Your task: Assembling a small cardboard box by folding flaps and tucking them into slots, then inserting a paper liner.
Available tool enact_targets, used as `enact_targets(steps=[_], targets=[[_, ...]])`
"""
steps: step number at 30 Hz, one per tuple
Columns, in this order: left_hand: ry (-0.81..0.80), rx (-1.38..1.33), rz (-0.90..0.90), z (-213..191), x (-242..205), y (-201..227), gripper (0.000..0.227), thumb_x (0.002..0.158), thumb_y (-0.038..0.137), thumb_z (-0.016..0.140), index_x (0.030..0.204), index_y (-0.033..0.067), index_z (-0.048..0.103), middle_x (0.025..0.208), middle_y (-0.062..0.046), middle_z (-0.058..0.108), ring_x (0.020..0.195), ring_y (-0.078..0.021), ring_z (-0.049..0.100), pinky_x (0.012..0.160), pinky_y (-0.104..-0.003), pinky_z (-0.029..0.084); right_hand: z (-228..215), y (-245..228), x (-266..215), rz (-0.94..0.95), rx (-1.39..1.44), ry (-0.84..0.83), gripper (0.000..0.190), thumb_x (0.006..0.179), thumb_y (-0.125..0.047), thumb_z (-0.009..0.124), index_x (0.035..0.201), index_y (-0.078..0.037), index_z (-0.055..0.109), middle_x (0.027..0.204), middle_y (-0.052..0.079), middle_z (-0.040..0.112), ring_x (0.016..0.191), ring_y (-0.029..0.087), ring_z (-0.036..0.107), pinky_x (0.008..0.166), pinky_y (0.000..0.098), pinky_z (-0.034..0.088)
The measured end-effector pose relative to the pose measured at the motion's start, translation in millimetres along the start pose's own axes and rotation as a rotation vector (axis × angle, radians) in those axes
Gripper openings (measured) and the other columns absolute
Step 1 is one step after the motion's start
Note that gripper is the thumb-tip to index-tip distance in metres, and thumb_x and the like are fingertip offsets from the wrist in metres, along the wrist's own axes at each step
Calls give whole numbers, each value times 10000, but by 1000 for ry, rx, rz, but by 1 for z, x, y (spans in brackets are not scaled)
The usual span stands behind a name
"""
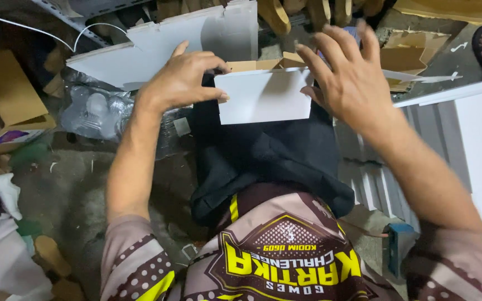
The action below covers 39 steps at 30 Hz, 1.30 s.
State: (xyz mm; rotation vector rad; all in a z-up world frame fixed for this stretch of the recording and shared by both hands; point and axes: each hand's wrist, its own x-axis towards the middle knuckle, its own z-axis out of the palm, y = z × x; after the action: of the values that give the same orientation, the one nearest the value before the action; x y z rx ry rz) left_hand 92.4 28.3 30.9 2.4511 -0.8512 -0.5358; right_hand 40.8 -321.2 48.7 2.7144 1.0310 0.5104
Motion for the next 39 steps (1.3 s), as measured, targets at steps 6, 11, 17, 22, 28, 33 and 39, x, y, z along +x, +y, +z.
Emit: enact_targets(steps=[6,11,17,22,28,33,39], targets=[[-136,15,-1,-17,17,-4,466,787,276,890,1183,88,732,1172,-72,734,1020,-279,633,882,-429,432,30,30,48,-84,377,-528,636,857,-574,694,1378,-210,664,1434,102,639,1357,344,566,1222,700,125],[-191,-21,-48,-17,17,-7,534,800,280,876,1262,79,700,1211,-78,693,1109,-288,571,875,-430,440,48,36,55,-82,425,-614,628,856,-574,686,1387,-241,642,1473,83,586,1380,334,494,1203,685,121],[-185,-50,-36,-11,20,-8,397,817,253,878,1128,109,679,1102,-41,681,1057,-247,531,836,-404,441,58,35,61,-121,370,-669,564,830,-563,751,1285,-239,677,1261,18,688,1237,261,561,1092,493,313],[-214,-10,-21,-5,26,-14,352,841,246,874,1009,133,586,973,-26,603,969,-223,495,766,-394,417,59,33,68,-115,359,-743,511,837,-563,763,1209,-225,669,1106,12,732,1175,241,584,1001,400,365],[-261,10,-137,-17,31,3,330,828,242,879,977,137,604,1016,-44,642,967,-230,548,759,-397,426,59,31,58,-95,387,-697,506,830,-539,764,1252,-270,691,1177,-45,725,1245,249,574,1171,521,236],[-145,-5,150,-3,58,20,560,919,494,728,1284,82,621,1215,-111,631,1107,-283,579,870,-411,439,-6,5,9,54,585,130,343,1052,-259,780,1197,22,645,1107,164,628,985,361,597,816,450,459],[-163,16,129,43,112,47,372,926,411,764,1096,82,736,1028,-95,760,881,-304,695,677,-453,452,30,-62,-50,875,1041,191,249,965,-223,774,1095,-71,624,934,27,593,884,187,582,840,350,457]])
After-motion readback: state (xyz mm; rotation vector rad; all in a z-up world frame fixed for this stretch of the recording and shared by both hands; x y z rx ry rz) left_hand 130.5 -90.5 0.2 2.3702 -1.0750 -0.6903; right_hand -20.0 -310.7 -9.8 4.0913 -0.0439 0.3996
